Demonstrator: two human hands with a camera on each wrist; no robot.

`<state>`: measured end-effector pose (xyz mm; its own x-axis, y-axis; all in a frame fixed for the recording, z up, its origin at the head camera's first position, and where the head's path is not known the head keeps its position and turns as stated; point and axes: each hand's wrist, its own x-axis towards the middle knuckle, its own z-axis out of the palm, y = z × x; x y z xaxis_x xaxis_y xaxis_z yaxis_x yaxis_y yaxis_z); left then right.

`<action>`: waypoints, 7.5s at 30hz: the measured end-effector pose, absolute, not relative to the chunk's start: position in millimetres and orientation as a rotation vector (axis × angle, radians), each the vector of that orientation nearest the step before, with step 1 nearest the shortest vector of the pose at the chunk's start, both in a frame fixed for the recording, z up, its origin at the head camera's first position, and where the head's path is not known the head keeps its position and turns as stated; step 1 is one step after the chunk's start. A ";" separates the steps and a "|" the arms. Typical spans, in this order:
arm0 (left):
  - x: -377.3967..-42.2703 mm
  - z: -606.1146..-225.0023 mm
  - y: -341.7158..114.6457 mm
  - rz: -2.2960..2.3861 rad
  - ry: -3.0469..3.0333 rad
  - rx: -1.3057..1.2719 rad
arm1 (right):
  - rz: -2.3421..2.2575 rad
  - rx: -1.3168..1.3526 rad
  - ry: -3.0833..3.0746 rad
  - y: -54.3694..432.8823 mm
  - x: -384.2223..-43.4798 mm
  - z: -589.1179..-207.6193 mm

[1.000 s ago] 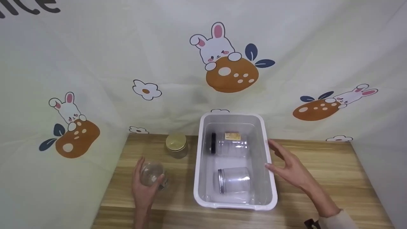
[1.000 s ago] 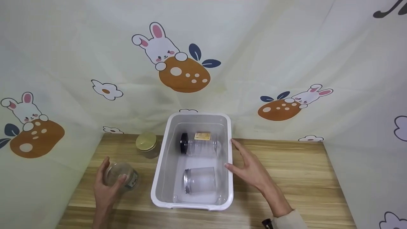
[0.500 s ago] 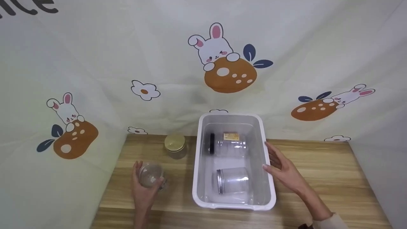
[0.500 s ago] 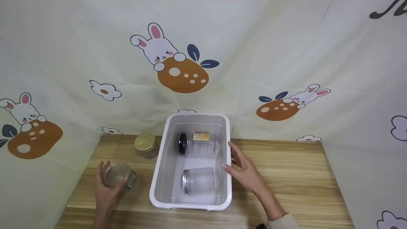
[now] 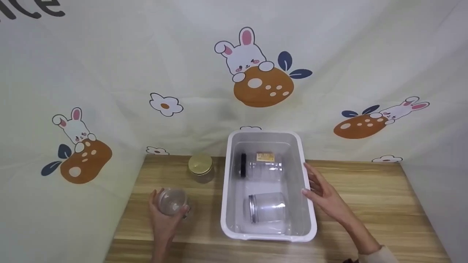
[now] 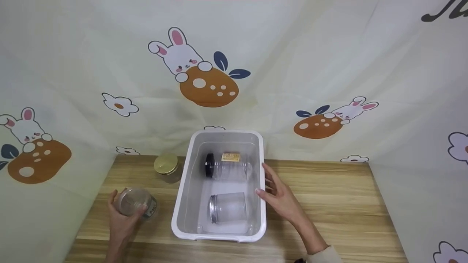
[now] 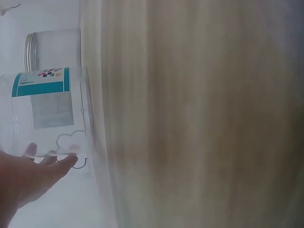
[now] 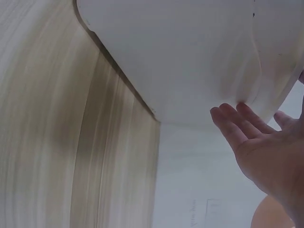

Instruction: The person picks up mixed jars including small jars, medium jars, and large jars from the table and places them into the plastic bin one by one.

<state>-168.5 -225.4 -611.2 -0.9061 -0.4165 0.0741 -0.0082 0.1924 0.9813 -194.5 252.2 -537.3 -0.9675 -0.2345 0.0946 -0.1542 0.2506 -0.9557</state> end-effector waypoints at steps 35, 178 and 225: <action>-169.3 -599.1 -234.7 -1.801 -2.208 0.336 | -1.921 -0.291 2.330 249.4 -193.7 -542.3; -262.2 -438.1 -77.5 -0.875 -2.455 -0.882 | -2.034 -0.290 2.248 244.2 -192.6 -555.8; -292.7 -443.5 -20.3 -0.582 -2.928 -1.066 | -1.918 -0.249 2.358 253.4 -195.2 -553.0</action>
<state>-292.7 -20.3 -443.5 -0.7736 0.6262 0.0972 0.6157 0.7065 0.3488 -195.2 253.4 -553.0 -0.9824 -0.1839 0.0314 -0.0681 0.1971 -0.9780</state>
